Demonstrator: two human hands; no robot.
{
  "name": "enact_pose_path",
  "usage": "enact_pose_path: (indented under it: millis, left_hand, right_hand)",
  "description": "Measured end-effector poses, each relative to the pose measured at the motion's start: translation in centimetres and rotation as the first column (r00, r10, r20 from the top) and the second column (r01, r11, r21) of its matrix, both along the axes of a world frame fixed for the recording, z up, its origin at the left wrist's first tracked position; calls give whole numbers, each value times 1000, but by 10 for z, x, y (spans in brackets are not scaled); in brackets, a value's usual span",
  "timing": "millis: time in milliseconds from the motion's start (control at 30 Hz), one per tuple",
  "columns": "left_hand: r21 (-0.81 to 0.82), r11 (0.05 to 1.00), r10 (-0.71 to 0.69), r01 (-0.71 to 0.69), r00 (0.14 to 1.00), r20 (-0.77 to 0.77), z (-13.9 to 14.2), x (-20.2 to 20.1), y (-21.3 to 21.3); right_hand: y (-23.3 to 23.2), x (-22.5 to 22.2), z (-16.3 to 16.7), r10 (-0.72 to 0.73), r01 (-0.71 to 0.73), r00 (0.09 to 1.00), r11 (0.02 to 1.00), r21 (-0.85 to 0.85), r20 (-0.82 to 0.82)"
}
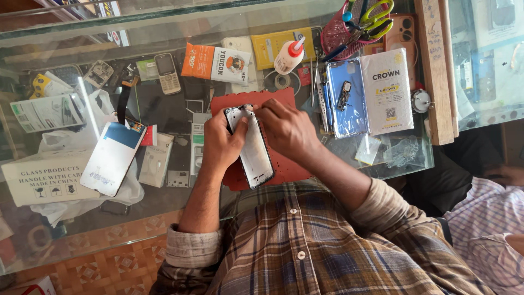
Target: The person holds a disassembled phone frame and scrapes old adhesive and residue from its edges with a small blade tool. They apply liquid from a bottle onto the frame, continue scraping around the perimeter, and wipe debris from the red mat while working.
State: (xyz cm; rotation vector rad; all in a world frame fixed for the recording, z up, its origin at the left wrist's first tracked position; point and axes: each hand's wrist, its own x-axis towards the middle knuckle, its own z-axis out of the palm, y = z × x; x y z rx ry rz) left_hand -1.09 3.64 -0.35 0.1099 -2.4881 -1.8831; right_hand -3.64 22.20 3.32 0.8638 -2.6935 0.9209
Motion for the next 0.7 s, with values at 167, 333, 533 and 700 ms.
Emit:
enact_pose_path:
  millis: [167, 333, 533, 700]
  left_hand:
    - [-10, 1000, 13, -13, 1000, 21, 3, 1, -1]
    - [10, 1000, 9, -9, 1000, 14, 3, 1, -1]
    - [-76, 997, 27, -29, 999, -34, -4, 3, -2]
    - [-15, 1000, 18, -19, 999, -30, -7, 3, -1]
  right_hand:
    - [-5, 3, 1, -56, 59, 998, 993, 100, -31]
    - [-3, 1, 1, -23, 22, 1000, 993, 115, 9]
    - [6, 22, 8, -22, -10, 985, 982, 191, 170]
    - [-2, 9, 2, -50, 41, 996, 991, 126, 69]
